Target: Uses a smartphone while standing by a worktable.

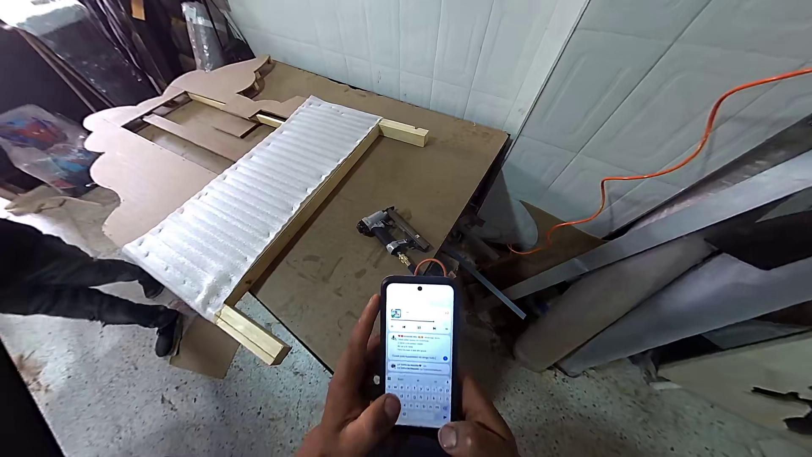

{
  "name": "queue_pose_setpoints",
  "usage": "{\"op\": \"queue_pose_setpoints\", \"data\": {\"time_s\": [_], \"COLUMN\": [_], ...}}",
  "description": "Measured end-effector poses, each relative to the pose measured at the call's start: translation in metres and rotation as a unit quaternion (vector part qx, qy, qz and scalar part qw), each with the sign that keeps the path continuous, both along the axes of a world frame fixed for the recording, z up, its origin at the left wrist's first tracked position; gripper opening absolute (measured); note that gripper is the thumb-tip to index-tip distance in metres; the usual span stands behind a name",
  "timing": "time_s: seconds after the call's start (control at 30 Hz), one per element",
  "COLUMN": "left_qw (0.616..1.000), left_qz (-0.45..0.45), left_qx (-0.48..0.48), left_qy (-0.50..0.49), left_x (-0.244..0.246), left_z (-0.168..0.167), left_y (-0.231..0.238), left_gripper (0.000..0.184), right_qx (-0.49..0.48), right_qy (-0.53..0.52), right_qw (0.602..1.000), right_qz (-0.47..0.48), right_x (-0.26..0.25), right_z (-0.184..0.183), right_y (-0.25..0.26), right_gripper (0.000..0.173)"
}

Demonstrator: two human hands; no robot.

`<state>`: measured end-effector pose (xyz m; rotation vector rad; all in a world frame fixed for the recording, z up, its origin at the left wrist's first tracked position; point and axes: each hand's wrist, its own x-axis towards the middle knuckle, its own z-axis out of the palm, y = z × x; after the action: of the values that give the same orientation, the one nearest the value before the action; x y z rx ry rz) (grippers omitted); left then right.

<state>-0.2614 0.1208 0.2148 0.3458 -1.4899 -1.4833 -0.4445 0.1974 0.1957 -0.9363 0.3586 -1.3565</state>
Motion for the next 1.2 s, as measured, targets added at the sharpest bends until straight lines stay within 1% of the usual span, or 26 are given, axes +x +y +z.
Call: {"op": "queue_pose_setpoints", "data": {"time_s": [0.13, 0.27, 0.43, 0.57, 0.7, 0.87, 1.03, 1.2], "left_qw": [1.000, 0.999, 0.996, 0.996, 0.996, 0.995, 0.994, 0.992], "left_qz": [0.015, 0.049, 0.082, 0.093, 0.091, 0.101, 0.112, 0.124], "left_qx": [-0.008, -0.013, -0.002, -0.002, 0.003, -0.009, -0.014, -0.008], "left_qy": [0.006, -0.014, -0.022, -0.016, -0.004, 0.002, 0.001, 0.004], "left_x": [0.007, 0.019, 0.031, 0.039, 0.045, 0.052, 0.058, 0.063], "left_z": [0.001, 0.001, 0.006, 0.007, 0.007, 0.007, 0.007, 0.007], "left_y": [-0.001, -0.002, 0.001, 0.005, 0.008, 0.009, 0.010, 0.012], "left_gripper": [0.089, 0.087, 0.085, 0.082, 0.082, 0.082, 0.083, 0.085], "right_qx": [-0.001, -0.001, 0.017, 0.028, 0.036, 0.038, 0.047, 0.050], "right_qy": [0.021, -0.002, -0.011, -0.017, -0.054, -0.040, -0.058, -0.050], "right_qw": [1.000, 1.000, 0.999, 0.998, 0.994, 0.994, 0.991, 0.991], "right_qz": [0.005, 0.025, 0.046, 0.060, 0.090, 0.094, 0.114, 0.113], "right_x": [0.006, 0.013, 0.021, 0.026, 0.033, 0.039, 0.045, 0.050], "right_z": [-0.001, -0.001, -0.002, 0.000, -0.002, 0.003, 0.005, 0.006], "right_y": [-0.004, -0.005, -0.005, -0.007, -0.009, -0.010, -0.010, -0.012], "right_gripper": [0.059, 0.065, 0.062, 0.065, 0.068, 0.068, 0.073, 0.072]}}
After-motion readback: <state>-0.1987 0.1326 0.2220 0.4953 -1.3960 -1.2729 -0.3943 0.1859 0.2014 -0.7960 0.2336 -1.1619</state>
